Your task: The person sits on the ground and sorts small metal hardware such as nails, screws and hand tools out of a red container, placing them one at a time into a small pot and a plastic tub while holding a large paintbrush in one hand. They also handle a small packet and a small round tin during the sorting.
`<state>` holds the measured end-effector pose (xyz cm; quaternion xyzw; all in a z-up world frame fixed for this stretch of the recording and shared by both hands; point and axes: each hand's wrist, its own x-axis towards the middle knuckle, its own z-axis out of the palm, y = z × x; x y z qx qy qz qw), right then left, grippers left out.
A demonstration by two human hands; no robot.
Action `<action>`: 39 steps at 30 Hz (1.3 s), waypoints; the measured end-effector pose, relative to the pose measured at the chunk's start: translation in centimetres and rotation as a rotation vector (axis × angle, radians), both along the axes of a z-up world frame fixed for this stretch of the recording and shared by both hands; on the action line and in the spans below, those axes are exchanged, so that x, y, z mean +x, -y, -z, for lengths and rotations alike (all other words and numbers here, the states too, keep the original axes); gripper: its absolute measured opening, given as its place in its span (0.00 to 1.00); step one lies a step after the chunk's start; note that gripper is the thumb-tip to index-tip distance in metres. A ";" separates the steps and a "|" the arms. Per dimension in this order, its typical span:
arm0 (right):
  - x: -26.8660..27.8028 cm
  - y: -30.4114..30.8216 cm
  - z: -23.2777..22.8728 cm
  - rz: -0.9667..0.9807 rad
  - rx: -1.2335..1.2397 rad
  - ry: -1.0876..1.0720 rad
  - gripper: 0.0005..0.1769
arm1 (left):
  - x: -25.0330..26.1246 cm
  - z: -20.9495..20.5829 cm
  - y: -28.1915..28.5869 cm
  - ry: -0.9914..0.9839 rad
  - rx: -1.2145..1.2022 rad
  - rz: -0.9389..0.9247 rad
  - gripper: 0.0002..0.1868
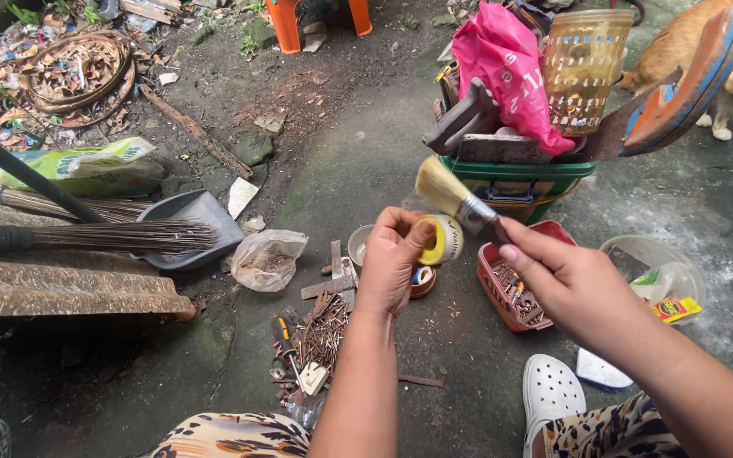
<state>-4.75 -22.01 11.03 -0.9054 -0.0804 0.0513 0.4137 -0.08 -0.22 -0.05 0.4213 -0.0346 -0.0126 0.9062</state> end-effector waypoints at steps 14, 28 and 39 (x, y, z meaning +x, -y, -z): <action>1.7 3.2 1.3 -0.217 0.003 0.004 0.26 | 1.4 2.4 2.7 -0.250 -0.128 -0.174 0.27; 3.1 4.7 1.9 0.035 0.051 -0.201 0.30 | 1.5 0.9 4.7 -0.267 -0.106 0.095 0.28; 4.1 4.3 0.4 -0.011 0.440 -0.351 0.25 | 0.7 -2.5 4.7 -0.400 0.391 0.462 0.24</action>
